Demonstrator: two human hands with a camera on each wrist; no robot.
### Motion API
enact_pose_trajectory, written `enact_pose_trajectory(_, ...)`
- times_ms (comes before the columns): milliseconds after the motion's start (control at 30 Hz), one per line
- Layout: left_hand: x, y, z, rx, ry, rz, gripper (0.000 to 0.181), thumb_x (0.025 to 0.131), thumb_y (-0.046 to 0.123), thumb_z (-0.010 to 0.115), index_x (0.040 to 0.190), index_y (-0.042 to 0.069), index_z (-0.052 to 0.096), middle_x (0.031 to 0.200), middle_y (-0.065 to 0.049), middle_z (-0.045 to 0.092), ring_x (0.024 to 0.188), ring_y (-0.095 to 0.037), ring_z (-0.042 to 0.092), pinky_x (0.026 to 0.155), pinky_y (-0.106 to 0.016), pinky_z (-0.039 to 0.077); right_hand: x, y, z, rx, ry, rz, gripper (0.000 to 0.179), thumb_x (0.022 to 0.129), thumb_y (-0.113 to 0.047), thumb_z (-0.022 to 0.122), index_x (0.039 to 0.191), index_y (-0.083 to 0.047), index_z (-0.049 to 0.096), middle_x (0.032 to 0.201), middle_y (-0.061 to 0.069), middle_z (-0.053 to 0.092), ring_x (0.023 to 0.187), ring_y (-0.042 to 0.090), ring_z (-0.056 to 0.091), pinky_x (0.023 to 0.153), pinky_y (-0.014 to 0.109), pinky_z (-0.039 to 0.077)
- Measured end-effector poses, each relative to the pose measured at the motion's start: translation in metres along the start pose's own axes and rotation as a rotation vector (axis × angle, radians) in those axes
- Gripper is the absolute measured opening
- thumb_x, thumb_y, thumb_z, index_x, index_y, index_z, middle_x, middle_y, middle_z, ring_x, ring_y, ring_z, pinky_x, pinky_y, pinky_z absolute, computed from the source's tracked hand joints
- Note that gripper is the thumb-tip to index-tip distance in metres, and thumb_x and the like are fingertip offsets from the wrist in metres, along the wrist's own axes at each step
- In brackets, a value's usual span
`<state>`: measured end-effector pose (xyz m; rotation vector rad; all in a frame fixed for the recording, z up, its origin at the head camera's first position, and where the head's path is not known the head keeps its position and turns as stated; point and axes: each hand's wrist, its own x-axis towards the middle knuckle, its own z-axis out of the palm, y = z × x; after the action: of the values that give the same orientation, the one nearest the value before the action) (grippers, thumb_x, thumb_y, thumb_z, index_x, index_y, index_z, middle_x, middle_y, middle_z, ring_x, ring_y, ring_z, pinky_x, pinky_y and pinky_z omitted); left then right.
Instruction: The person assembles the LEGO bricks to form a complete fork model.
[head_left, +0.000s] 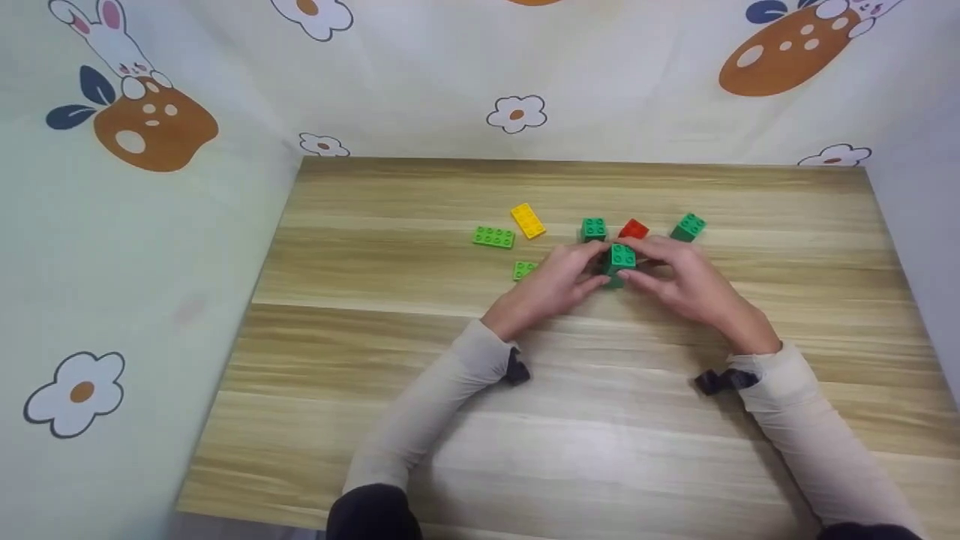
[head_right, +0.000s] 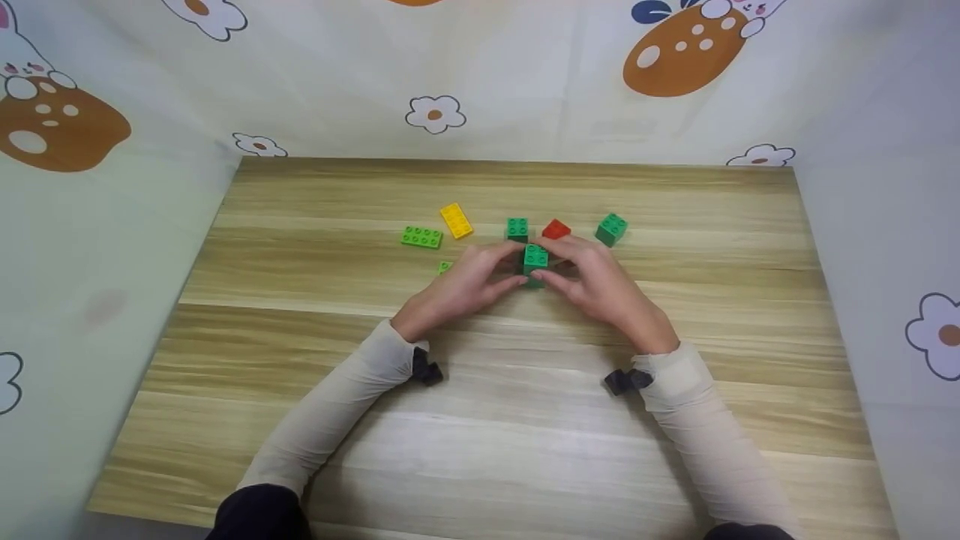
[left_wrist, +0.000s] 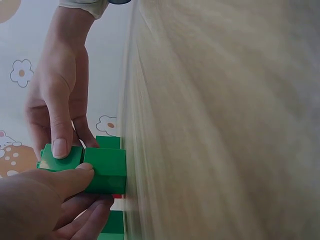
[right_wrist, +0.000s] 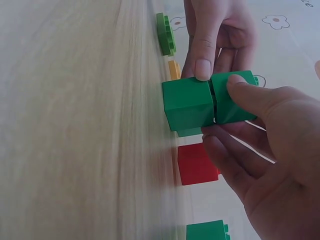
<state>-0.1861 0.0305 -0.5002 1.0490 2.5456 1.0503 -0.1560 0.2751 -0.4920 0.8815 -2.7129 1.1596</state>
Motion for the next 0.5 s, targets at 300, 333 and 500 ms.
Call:
enact_pose_trajectory(300,0.0004,0.0004,-0.0006,-0.002,-0.019,-0.019,0.057,0.106,0.021,0.072,0.156,0.002,0.053,0.151,-0.018,0.065,0.134,-0.023,0.069,0.112,-0.026,0.055,-0.0006,-0.0012,0.0028,-0.017,0.011,0.012,0.049,0.1,-0.017,0.08,0.147,-0.011,0.068,0.13,0.006,0.077,0.109,0.016,0.075,0.093,0.037,0.065)
enact_pose_trajectory(333,0.0003,0.0004,-0.0006,-0.005,-0.019,-0.02,0.057,0.106,0.021,0.072,0.156,0.002,0.053,0.151,-0.018,0.065,0.134,-0.023,0.069,0.111,-0.025,0.055,-0.0006,-0.0012,0.0031,-0.012,0.011,0.012,0.049,0.1,-0.016,0.08,0.147,-0.01,0.068,0.129,0.006,0.077,0.108,0.016,0.075,0.093,0.037,0.065)
enact_pose_trajectory(500,0.0002,-0.0001,0.0003,-0.023,-0.02,-0.031,0.056,0.106,0.021,0.072,0.156,0.003,0.054,0.151,-0.016,0.066,0.134,-0.021,0.068,0.111,-0.024,0.055,-0.0005,-0.0018,0.0038,-0.01,0.013,0.017,0.047,0.099,-0.018,0.081,0.145,-0.012,0.07,0.127,0.004,0.077,0.106,0.013,0.075,0.094,0.033,0.064)
